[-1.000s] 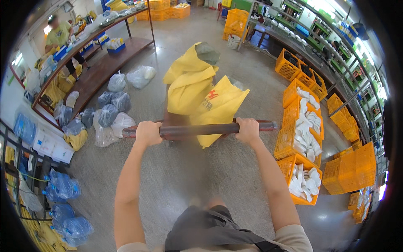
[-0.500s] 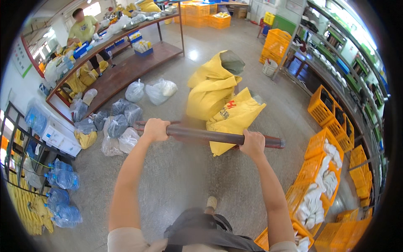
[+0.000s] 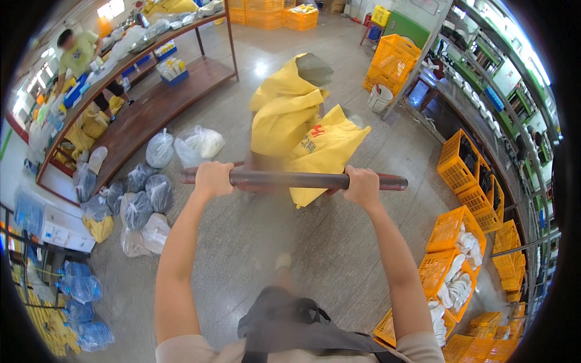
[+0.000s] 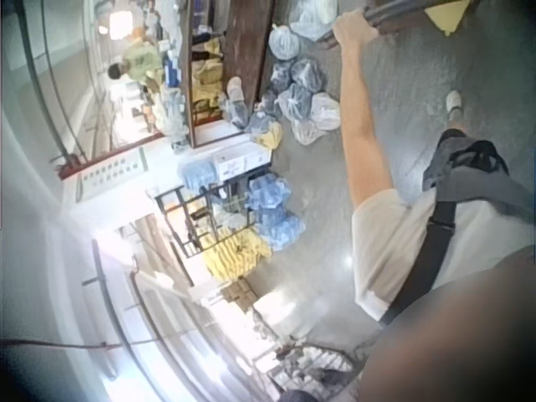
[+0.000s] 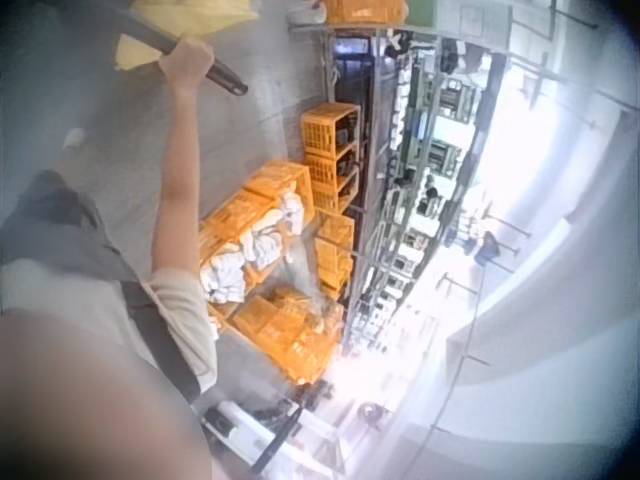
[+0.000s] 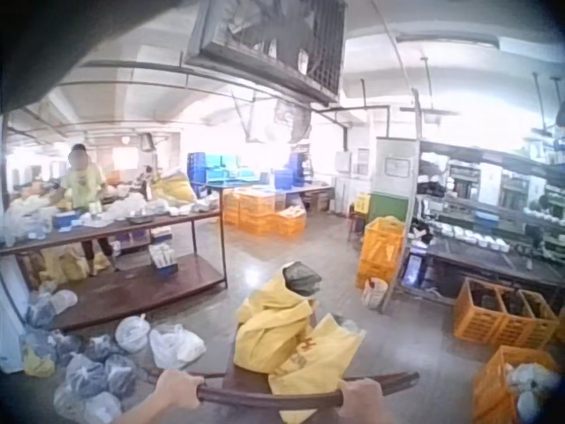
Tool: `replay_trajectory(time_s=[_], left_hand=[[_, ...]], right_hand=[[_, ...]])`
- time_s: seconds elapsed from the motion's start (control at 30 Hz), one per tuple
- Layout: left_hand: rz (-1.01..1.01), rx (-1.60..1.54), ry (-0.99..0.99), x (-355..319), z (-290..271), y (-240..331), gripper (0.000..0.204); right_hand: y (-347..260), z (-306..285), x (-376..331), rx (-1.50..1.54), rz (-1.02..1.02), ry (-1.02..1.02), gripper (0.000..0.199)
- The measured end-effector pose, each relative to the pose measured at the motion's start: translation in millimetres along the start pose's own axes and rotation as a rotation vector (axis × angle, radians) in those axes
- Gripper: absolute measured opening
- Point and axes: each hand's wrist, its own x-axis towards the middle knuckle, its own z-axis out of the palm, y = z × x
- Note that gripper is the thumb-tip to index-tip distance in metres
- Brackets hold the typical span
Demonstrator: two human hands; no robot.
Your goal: The person places two yellow fabric packs onto a red hand truck, then pushes the hand truck through a warehouse aisle. The person stops, removes the packs from the hand truck, and places them on the floor near other packs and blue crates.
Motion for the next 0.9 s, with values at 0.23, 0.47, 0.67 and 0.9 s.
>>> replay_trajectory(time_s=[0.23, 0.47, 0.67, 0.9], left_hand=[[0.017, -0.049, 0.103, 229.0, 2.2, 3.2, 0.033], [-0.010, -0.067, 0.151, 451.6, 6.3, 40.2, 0.031], [-0.047, -0.063, 0.140, 647.1, 4.5, 74.0, 0.023], [-0.080, -0.054, 0.185, 870.2, -8.1, 91.8, 0.019]], right_hand=[[143.6, 37.1, 192.3, -0.013, -0.002, -0.050, 0.029], [316.8, 102.5, 368.3, 0.010, -0.049, -0.038, 0.030], [471.5, 153.7, 526.9, 0.056, -0.126, -0.016, 0.031], [616.5, 198.1, 727.1, 0.029, -0.194, -0.029, 0.023]])
